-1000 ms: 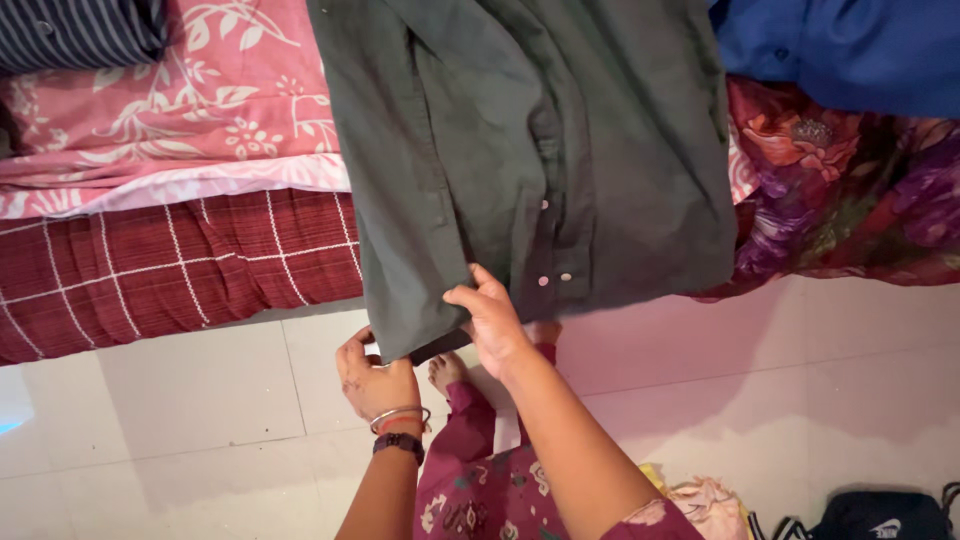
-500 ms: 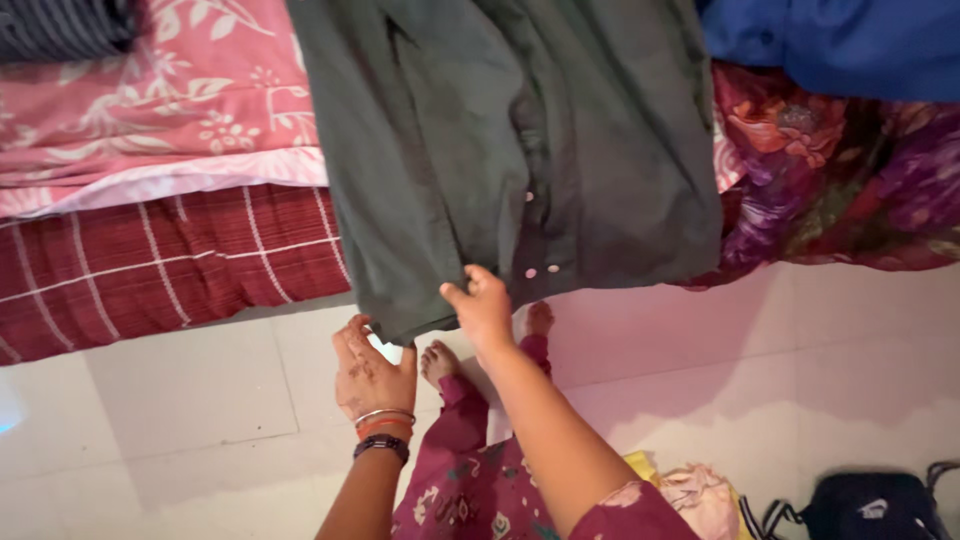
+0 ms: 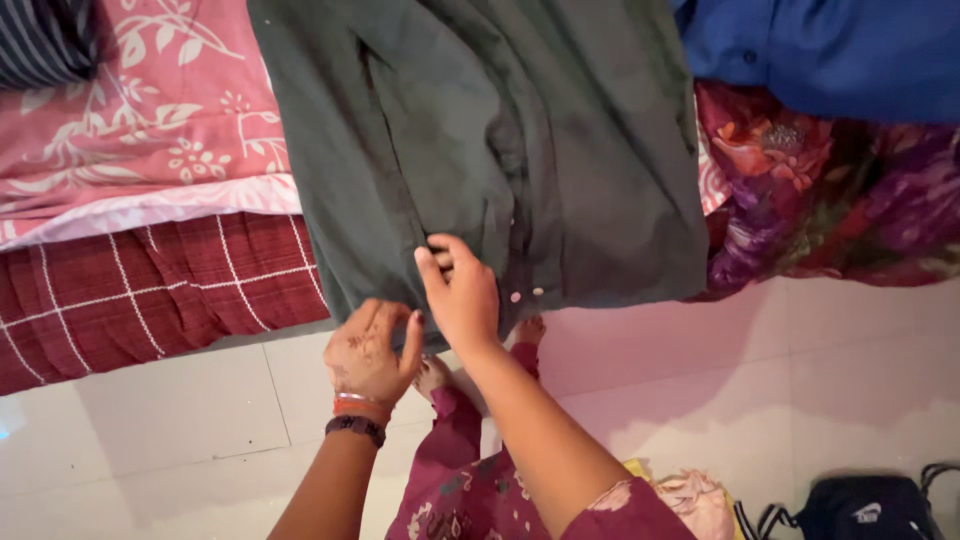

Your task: The person folds a green button-down shirt and a blue garment by hand on a bed.

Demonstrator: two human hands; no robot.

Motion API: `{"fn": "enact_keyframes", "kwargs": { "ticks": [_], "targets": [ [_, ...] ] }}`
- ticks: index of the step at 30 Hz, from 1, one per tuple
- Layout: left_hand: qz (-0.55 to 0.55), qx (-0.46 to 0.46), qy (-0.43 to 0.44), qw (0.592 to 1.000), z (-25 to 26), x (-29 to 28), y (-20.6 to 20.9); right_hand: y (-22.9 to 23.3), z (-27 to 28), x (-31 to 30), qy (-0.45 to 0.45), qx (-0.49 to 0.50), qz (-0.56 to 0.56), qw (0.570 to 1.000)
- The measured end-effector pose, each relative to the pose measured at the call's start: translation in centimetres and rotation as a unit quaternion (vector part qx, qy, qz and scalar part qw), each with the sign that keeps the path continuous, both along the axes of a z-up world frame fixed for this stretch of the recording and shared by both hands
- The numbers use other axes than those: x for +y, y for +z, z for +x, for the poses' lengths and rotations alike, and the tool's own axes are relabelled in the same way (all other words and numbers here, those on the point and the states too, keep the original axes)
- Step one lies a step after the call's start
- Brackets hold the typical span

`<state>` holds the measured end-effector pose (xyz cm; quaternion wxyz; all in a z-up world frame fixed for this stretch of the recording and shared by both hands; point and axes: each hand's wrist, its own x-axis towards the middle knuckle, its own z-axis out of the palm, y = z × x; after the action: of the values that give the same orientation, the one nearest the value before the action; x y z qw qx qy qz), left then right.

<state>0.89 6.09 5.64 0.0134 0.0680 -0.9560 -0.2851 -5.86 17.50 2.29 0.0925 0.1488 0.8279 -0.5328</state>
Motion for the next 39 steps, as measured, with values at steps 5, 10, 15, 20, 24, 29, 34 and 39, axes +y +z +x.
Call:
{"fn": "enact_keyframes", "kwargs": {
  "ticks": [5,10,15,20,24,29,34,39],
  "targets": [
    [-0.033,0.063,0.002,0.997,-6.0,0.6,0.4,-1.1,-3.2,1.1,0.052,-0.010,0.006,0.999],
    [-0.108,0.046,0.011,0.993,-11.4,1.0,-0.3,-0.9,-3.7,1.9,0.091,-0.025,-0.010,0.995],
    [-0.153,-0.208,0.115,0.959,-16.2,1.1,-2.9,-0.9,-7.4,0.7,0.074,0.016,-0.054,0.996],
    [-0.171,-0.287,0.131,0.933,-18.1,1.0,-5.0,-1.7,-10.1,0.2,0.059,-0.044,-0.061,0.995],
    [-0.176,-0.213,0.072,0.958,-17.4,0.2,-4.4,-1.9,-13.2,-0.8,0.045,0.012,-0.077,0.996],
    [-0.089,-0.052,-0.005,0.995,-16.3,0.1,-2.9,-3.7,-18.6,-3.7,0.051,-0.074,-0.143,0.986],
    [-0.085,-0.005,-0.092,0.992,-19.0,-1.7,-2.0,-6.4,-22.3,-5.3,-0.048,-0.122,-0.414,0.901],
    [-0.080,-0.063,-0.124,0.987,-20.8,-3.1,-2.4,-6.4,-22.5,-4.5,-0.148,-0.087,-0.266,0.949]
  ]
}}
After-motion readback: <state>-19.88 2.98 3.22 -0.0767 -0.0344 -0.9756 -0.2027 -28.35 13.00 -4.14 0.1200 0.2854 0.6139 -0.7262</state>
